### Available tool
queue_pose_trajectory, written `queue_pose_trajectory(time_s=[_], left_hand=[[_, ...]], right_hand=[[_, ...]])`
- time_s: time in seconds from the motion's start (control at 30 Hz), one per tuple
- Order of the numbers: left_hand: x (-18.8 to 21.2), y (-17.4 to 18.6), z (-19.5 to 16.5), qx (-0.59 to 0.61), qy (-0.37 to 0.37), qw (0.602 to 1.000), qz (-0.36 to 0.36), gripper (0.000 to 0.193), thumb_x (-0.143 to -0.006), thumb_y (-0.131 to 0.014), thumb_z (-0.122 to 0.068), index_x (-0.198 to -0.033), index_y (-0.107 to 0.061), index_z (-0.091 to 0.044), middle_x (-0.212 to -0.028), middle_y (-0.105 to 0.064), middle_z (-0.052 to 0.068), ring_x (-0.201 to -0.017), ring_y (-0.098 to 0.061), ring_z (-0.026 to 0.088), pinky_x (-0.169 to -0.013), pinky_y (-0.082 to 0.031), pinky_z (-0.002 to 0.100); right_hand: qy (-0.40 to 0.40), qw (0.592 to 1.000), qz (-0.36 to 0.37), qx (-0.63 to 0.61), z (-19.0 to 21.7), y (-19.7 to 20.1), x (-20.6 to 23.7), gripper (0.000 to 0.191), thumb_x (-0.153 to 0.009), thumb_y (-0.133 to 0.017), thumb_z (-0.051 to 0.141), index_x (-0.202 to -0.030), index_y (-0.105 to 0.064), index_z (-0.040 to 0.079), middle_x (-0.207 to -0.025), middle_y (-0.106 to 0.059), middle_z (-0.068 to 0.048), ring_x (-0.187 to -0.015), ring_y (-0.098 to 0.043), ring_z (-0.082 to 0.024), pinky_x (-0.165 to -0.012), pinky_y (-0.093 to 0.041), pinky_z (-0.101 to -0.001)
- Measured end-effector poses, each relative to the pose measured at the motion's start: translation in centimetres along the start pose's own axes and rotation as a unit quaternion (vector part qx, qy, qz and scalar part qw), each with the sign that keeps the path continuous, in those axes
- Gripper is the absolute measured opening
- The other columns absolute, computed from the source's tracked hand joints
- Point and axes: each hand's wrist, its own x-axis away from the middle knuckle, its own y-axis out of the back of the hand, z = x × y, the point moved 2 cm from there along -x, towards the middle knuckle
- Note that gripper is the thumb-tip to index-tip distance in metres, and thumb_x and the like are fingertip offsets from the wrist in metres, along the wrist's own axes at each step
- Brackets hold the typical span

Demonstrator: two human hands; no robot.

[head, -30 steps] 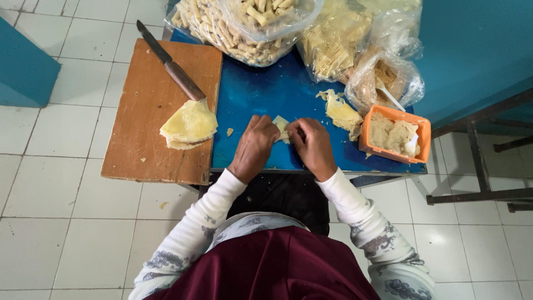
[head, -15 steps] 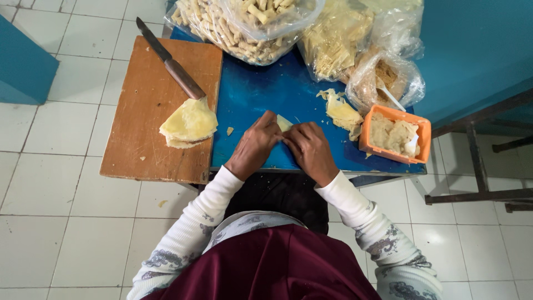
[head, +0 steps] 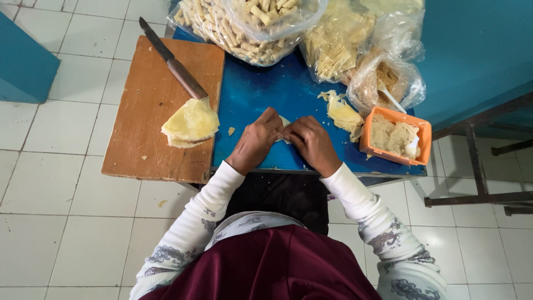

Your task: The person folds and stacks thin yellow pastry sheets on a blue table, pressing pieces together and adding filling from an orange container with a spoon, building a long layered strip of snack pieces while finished rolled snacks sit in plastic bags nearby.

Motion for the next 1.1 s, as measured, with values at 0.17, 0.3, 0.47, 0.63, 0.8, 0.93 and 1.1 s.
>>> queue_pose_trajectory(time_s=[0.17,0.3,0.47,0.63,0.8,0.93,1.1], left_hand=[[-0.4,-0.3,0.0,-0.031,-0.065,0.997,-0.041,0.01,-0.089,-0.066,0.0,-0.088,-0.057,0.004,-0.102,-0.052,0.016,-0.091,-0.061,0.038,-0.074,-0.049,0.046],[-0.5,-0.4,0.4,-0.005,-0.024,0.999,-0.031,0.009,-0.09,-0.064,0.001,-0.087,-0.056,0.005,-0.103,-0.05,0.017,-0.086,-0.06,0.037,-0.071,-0.048,0.046],[0.1,-0.1,0.1,-0.013,-0.007,1.0,-0.018,0.01,-0.093,-0.066,-0.002,-0.094,-0.058,0.004,-0.104,-0.052,0.017,-0.087,-0.059,0.039,-0.073,-0.048,0.047],[0.4,-0.3,-0.6,-0.073,-0.046,0.995,-0.049,0.014,-0.088,-0.069,0.0,-0.096,-0.058,0.001,-0.107,-0.052,0.017,-0.1,-0.059,0.039,-0.081,-0.049,0.047],[1.5,-0.3,-1.6,-0.095,-0.053,0.989,-0.1,0.027,-0.087,-0.069,0.001,-0.11,-0.056,0.006,-0.111,-0.051,0.019,-0.105,-0.057,0.041,-0.086,-0.05,0.047],[3.2,-0.7,-2.3,-0.112,-0.002,0.991,-0.071,0.03,-0.09,-0.067,0.0,-0.118,-0.059,0.004,-0.121,-0.053,0.019,-0.109,-0.06,0.038,-0.083,-0.051,0.044],[3.9,-1.0,-2.7,-0.209,-0.058,0.974,-0.066,0.033,-0.091,-0.066,-0.003,-0.124,-0.064,0.001,-0.129,-0.056,0.014,-0.115,-0.059,0.032,-0.091,-0.053,0.04]], right_hand=[[-0.047,0.999,-0.007,-0.025,-0.2,0.0,-0.5,0.009,-0.086,-0.08,0.01,-0.093,-0.077,0.006,-0.086,-0.065,-0.011,-0.084,-0.06,-0.029,-0.076,-0.049,-0.0418],[-0.01,0.999,-0.021,-0.03,0.7,0.2,-0.1,0.013,-0.088,-0.08,0.012,-0.098,-0.074,0.005,-0.092,-0.069,-0.008,-0.087,-0.062,-0.029,-0.076,-0.05,-0.0412],[0.029,0.997,-0.052,0.039,1.4,-0.1,0.2,0.012,-0.09,-0.077,0.006,-0.101,-0.072,0.006,-0.097,-0.068,-0.006,-0.091,-0.062,-0.027,-0.079,-0.051,-0.0387],[0.04,0.987,-0.052,0.15,2.3,-0.4,1.1,0.017,-0.091,-0.076,0.01,-0.107,-0.074,0.005,-0.105,-0.061,-0.006,-0.097,-0.056,-0.026,-0.083,-0.045,-0.0399],[0.006,0.973,-0.042,0.225,3.3,-0.6,2.3,0.032,-0.095,-0.07,0.014,-0.126,-0.072,0.013,-0.122,-0.056,-0.003,-0.108,-0.051,-0.024,-0.09,-0.041,-0.0422],[-0.025,0.969,-0.008,0.246,2.2,-1.3,1.3,0.042,-0.095,-0.069,0.015,-0.136,-0.066,0.016,-0.132,-0.05,-0.005,-0.107,-0.047,-0.026,-0.088,-0.04,-0.0455],[-0.012,0.956,0.042,0.291,-0.2,-1.6,-1.1,0.057,-0.088,-0.066,0.006,-0.143,-0.062,0.021,-0.137,-0.047,-0.006,-0.108,-0.047,-0.029,-0.087,-0.04,-0.0448]])
